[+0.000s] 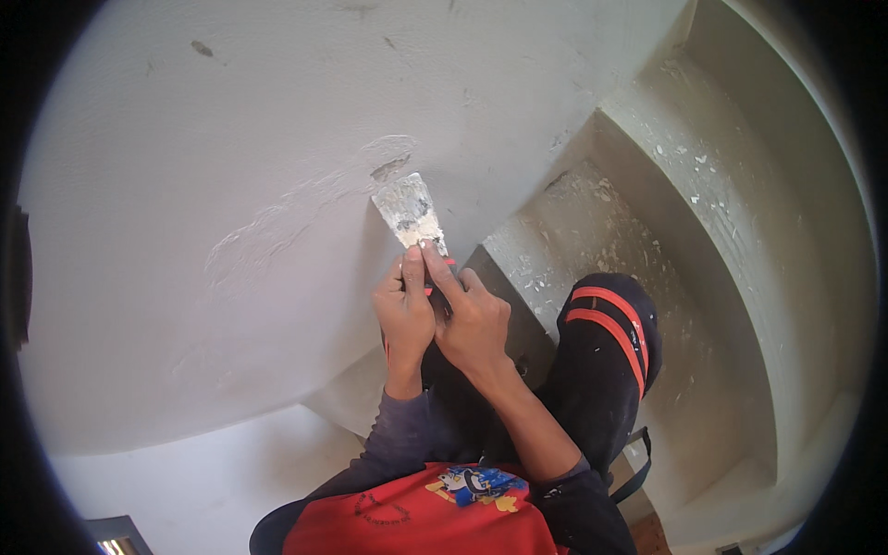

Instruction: The person applies plaster to a curved wall adjacent to a spiral staircase using a metal trowel. They spread the material in vertical strokes and smooth the surface, working on different sections of the wall while standing on the stairs.

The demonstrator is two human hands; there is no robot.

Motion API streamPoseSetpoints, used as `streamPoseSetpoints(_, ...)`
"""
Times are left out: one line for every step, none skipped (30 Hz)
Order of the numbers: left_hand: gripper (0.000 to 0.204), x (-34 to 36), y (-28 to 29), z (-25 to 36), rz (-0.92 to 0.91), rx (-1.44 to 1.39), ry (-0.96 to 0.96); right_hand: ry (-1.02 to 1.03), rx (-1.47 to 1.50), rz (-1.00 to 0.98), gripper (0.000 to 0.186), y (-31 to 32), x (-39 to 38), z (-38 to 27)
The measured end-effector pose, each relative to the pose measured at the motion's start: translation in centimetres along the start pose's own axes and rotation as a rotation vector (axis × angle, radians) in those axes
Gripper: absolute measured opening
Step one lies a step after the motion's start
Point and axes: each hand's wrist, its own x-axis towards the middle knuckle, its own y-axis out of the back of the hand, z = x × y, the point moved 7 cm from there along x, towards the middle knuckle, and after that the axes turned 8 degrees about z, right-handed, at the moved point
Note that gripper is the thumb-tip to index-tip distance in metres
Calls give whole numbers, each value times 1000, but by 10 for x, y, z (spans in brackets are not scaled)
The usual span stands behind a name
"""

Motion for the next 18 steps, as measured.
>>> streamPoseSetpoints(34, 1, 0, -7, -5, 38, 5, 7, -4, 13, 66, 0, 1, -1)
streamPoseSetpoints(35, 1, -1, -5, 0, 7, -14, 15, -8, 26, 66, 0, 1, -1)
streamPoseSetpoints(35, 2, -4, -5, 6, -30, -31, 15, -14, 22, 65, -2, 1, 1)
streamPoseSetpoints(35, 3, -5, -5, 14, -67, -48, 17, -20, 17, 65, -4, 1, 3)
streamPoseSetpoints(35, 4, -5, -7, 16, -80, -53, 19, -25, 11, 64, -7, 0, 5)
streamPoseSetpoints(34, 5, -6, -9, 20, -98, -59, 27, 1, 28, 63, -7, 2, 5)
streamPoseSetpoints(34, 7, -7, -12, 27, -116, -64, 36, 28, 42, 62, -8, 3, 6)
streamPoseSetpoints(33, 8, -7, -16, 38, -97, -90, 45, 57, 55, 62, -9, 3, 6)
streamPoseSetpoints(32, 10, -7, -17, 47, -80, -117, 57, 66, 67, 61, -12, 4, 9)
streamPoseSetpoints(31, 11, -7, -16, 58, -63, -143, 69, 77, 78, 60, -15, 4, 13)
streamPoseSetpoints(30, 11, -6, -14, 50, -10, -174, 81, 88, 88, 60, -17, 5, 15)
streamPoseSetpoints(30, 9, -3, -8, 45, 48, -204, 88, 96, 86, 59, -18, 5, 15)
streamPoseSetpoints(29, 9, 0, -5, 41, 106, -233, 94, 103, 85, 59, -19, 4, 15)
streamPoseSetpoints(28, 12, 0, -5, 57, 97, -250, 99, 110, 84, 59, -20, 4, 14)
streamPoseSetpoints(28, 15, -1, -7, 71, 89, -259, 97, 110, 80, 60, -21, 4, 12)
streamPoseSetpoints(28, 16, 1, -8, 84, 81, -269, 94, 109, 77, 60, -21, 7, 10)
streamPoseSetpoints(28, 15, 3, -10, 82, 81, -259, 92, 107, 76, 60, -21, 8, 8)
streamPoseSetpoints(29, 15, 2, -9, 79, 80, -259, 91, 98, 71, 61, -21, 8, 9)
